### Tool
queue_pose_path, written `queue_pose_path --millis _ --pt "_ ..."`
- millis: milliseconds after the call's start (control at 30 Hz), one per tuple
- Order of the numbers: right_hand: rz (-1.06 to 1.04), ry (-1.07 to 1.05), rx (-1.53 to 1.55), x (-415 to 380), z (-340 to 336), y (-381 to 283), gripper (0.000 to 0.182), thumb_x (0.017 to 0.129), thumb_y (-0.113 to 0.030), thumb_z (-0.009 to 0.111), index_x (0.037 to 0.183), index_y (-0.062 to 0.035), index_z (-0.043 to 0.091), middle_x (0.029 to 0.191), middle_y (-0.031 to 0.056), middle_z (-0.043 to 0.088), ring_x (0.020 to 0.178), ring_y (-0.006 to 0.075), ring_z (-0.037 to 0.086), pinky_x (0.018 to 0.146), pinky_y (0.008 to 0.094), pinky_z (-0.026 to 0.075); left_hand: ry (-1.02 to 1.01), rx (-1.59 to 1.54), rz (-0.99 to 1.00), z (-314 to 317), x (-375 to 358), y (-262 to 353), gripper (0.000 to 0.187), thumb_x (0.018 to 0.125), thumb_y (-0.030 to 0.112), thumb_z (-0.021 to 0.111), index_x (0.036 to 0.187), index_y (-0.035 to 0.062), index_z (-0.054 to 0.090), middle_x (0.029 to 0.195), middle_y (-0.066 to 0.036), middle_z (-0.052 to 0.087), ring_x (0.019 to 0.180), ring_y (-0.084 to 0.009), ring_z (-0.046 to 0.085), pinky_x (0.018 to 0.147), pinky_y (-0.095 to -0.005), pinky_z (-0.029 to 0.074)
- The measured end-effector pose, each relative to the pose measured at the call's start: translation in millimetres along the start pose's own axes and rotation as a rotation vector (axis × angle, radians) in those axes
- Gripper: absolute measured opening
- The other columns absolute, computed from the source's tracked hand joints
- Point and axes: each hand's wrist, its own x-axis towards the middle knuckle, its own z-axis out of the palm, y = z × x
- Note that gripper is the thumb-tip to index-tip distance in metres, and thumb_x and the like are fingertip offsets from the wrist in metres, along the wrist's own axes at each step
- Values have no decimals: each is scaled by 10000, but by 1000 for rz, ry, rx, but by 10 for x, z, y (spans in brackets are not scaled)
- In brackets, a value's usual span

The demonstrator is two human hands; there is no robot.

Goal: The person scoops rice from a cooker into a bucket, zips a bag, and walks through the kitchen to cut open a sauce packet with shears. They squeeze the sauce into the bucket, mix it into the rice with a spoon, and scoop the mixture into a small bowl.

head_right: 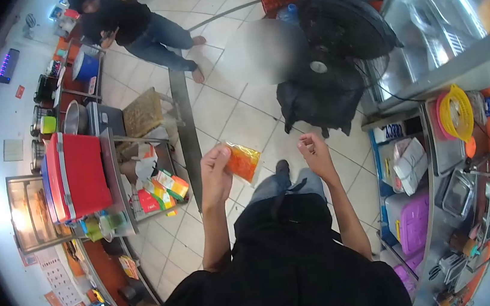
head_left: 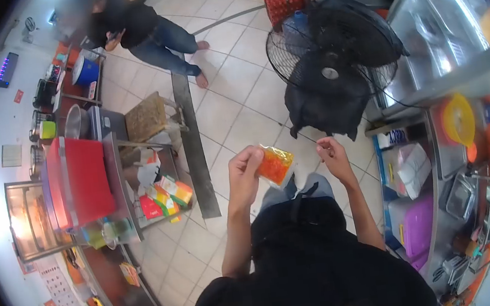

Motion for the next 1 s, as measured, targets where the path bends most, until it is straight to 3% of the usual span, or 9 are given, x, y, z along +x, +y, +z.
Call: queue_pose_path --millis 133,233,467,633,833,1000 --pt "-4 -112 70 613 445 -881 177 929 -147 630 1046 -17 607 883 15 612 717 65 535 647 227 446 85 -44 -17 -305 661 235 193 975 160 593 972 -24 650 904 -26 626 850 -88 579 801 -249 456" --pt "-5 -172 174 1079 662 -1509 144 942 -128 619 1035 -18 608 884 0 599 714 44 529 647 189 436 25 -75 29 -383 1326 486 202 977 161 587 979 -32 646 918 -34 630 864 -88 582 796 -249 459" --pt "-295 24 215 2683 887 -2683 131 929 -75 631 1047 -18 631 883 -4 588 752 46 495 669 208 398 -163 -97 133 -372 3476 1073 193 982 128 557 965 -44 641 898 -42 638 824 -83 570 777 -236 443" --pt "-509 210 35 3910 868 -3240 114 867 -71 689 971 -32 669 944 34 607 703 74 470 636 220 373 -383 -46 19 -112 5136 1639 174 971 108 559 962 -48 636 895 -40 626 836 -88 565 792 -239 438" --pt "-484 329 4 4984 1060 -3845 129 813 -46 727 922 -23 662 963 57 610 677 86 468 607 226 372 -630 -51 -66 87 6551 2170 148 946 97 578 907 -37 628 833 -45 626 779 -104 567 754 -247 446" --pt "-496 370 -116 6130 1494 -4219 90 828 9 697 901 -12 650 979 76 568 692 119 479 633 250 407 -718 -140 -199 -277 7825 2463 179 925 140 612 883 -33 626 832 -58 639 753 -100 581 704 -238 451"
